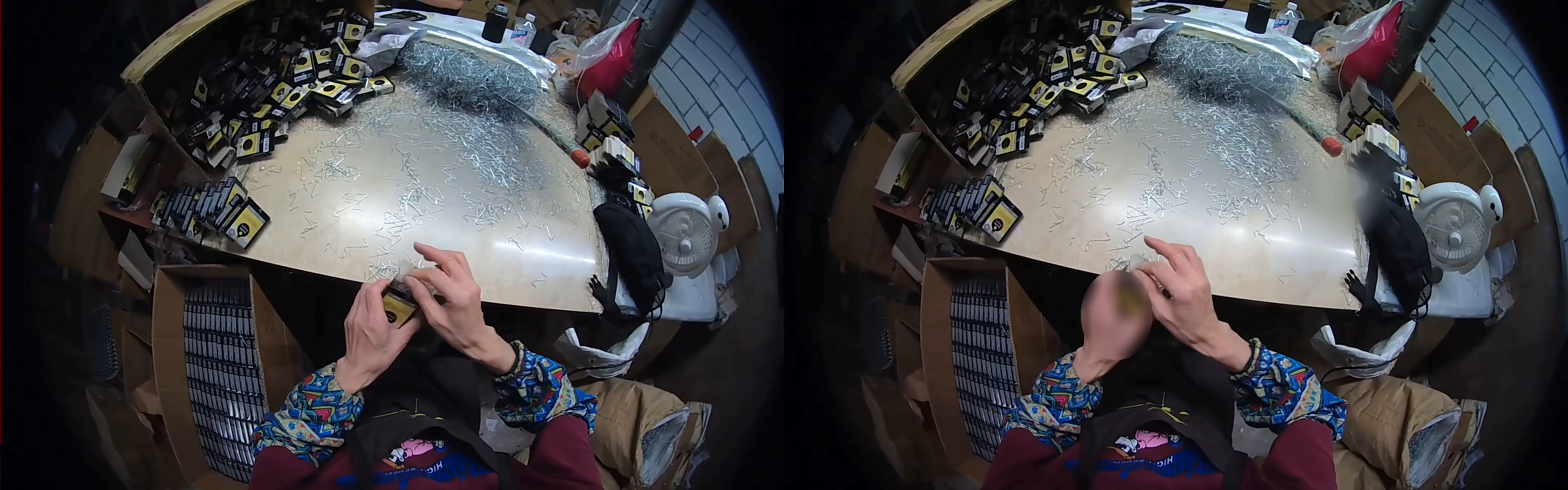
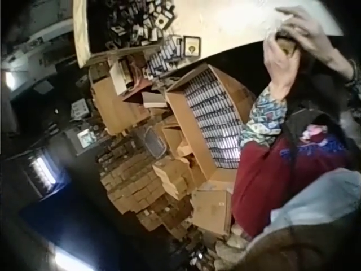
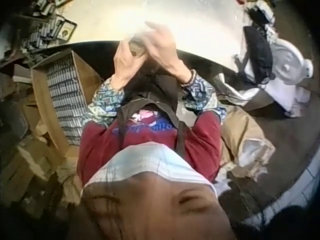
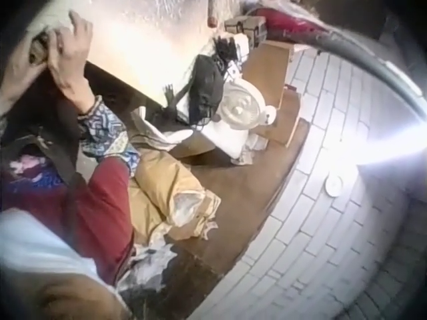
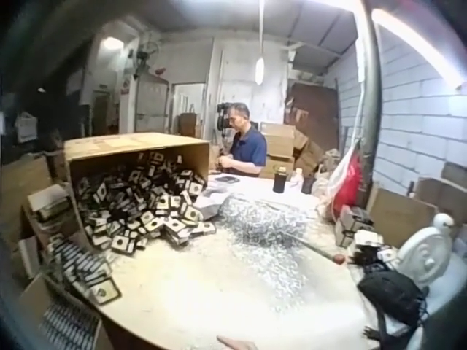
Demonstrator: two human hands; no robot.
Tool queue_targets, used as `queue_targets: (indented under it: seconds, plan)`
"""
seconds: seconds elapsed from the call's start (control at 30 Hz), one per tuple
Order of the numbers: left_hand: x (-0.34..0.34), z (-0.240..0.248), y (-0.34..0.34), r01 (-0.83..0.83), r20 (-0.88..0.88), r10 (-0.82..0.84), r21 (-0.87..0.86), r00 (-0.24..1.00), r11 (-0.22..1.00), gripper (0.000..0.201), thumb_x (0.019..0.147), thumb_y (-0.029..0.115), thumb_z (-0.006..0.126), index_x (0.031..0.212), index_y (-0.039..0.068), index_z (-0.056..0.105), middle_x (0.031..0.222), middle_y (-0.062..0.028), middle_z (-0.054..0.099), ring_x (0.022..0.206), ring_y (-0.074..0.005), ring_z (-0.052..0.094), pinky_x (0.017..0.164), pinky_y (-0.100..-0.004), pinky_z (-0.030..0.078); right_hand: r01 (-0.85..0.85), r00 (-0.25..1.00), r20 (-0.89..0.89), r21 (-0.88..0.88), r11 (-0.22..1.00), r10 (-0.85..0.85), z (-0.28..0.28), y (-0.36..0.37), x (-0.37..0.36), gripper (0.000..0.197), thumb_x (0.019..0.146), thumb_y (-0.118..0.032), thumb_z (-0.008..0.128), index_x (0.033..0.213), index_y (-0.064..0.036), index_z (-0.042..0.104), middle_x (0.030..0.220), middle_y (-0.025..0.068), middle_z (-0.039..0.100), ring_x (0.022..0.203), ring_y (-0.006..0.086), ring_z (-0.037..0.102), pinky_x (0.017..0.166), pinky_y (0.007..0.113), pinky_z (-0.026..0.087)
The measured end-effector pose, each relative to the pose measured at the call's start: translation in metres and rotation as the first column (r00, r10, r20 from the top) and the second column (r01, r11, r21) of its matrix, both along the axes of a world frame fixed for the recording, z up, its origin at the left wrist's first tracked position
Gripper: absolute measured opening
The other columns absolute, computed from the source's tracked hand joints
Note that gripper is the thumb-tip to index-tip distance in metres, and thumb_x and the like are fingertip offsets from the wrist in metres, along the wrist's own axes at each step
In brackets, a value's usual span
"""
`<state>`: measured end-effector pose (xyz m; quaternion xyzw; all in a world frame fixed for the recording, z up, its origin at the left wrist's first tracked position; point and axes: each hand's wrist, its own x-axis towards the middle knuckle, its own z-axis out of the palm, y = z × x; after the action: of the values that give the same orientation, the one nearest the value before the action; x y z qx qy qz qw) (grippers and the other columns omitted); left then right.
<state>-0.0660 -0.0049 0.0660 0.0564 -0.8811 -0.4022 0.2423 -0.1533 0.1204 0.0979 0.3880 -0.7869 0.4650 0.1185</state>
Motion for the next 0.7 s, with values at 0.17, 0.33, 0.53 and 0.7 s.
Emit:
queue_targets:
  seconds: [0.17, 0.33, 0.53, 0.7]
  plan:
    - [0.002, 0.000, -0.009, 0.007, 0.002, -0.007, -0.021, 1.000, 1.000, 0.066, 0.063, 0.012, 0.081, 0.118, -0.001, 0.047, 0.101, -0.0178, 0.057, 0.093, -0.0372, 0.057, 0.079, -0.0428, 0.047, -0.177, 0.946, 0.272, -0.022, 0.984, 0.176, 0.005, 0.011, -0.006, 0.031, 0.082, -0.007, 0.070, 0.113, -0.0015, 0.066, 0.120, 0.0145, 0.063, 0.107, 0.0256, 0.060, 0.091, 0.035, 0.048]
    - [0.004, 0.002, -0.008, 0.128, 0.003, -0.129, -0.146, 0.992, 0.981, 0.067, 0.059, 0.010, 0.079, 0.117, -0.001, 0.048, 0.099, -0.0186, 0.057, 0.091, -0.0377, 0.056, 0.085, -0.0418, 0.044, -0.357, 0.748, 0.581, -0.055, 0.933, 0.320, 0.009, 0.005, -0.021, 0.031, 0.081, -0.007, 0.063, 0.111, -0.0024, 0.066, 0.104, 0.0147, 0.064, 0.096, 0.0234, 0.064, 0.083, 0.032, 0.050]
    - [0.004, -0.001, -0.017, 0.131, 0.048, -0.126, -0.119, 0.991, 0.984, 0.068, 0.061, 0.014, 0.081, 0.118, -0.002, 0.049, 0.102, -0.0178, 0.059, 0.093, -0.0350, 0.060, 0.081, -0.0416, 0.047, -0.358, 0.618, 0.688, -0.186, 0.915, 0.381, 0.019, 0.014, -0.037, 0.017, 0.081, 0.001, 0.064, 0.097, 0.0012, 0.069, 0.094, 0.0055, 0.064, 0.089, 0.0134, 0.060, 0.077, 0.027, 0.048]
    - [0.001, 0.001, -0.012, 0.101, 0.140, -0.116, 0.109, 0.983, 0.989, 0.072, 0.063, 0.015, 0.080, 0.124, -0.004, 0.045, 0.107, -0.0222, 0.060, 0.097, -0.0391, 0.062, 0.083, -0.0417, 0.051, -0.300, 0.948, 0.188, 0.249, 0.921, 0.258, 0.021, 0.014, -0.031, 0.019, 0.079, -0.001, 0.068, 0.097, -0.0061, 0.073, 0.091, 0.0065, 0.065, 0.085, 0.0184, 0.061, 0.074, 0.029, 0.047]
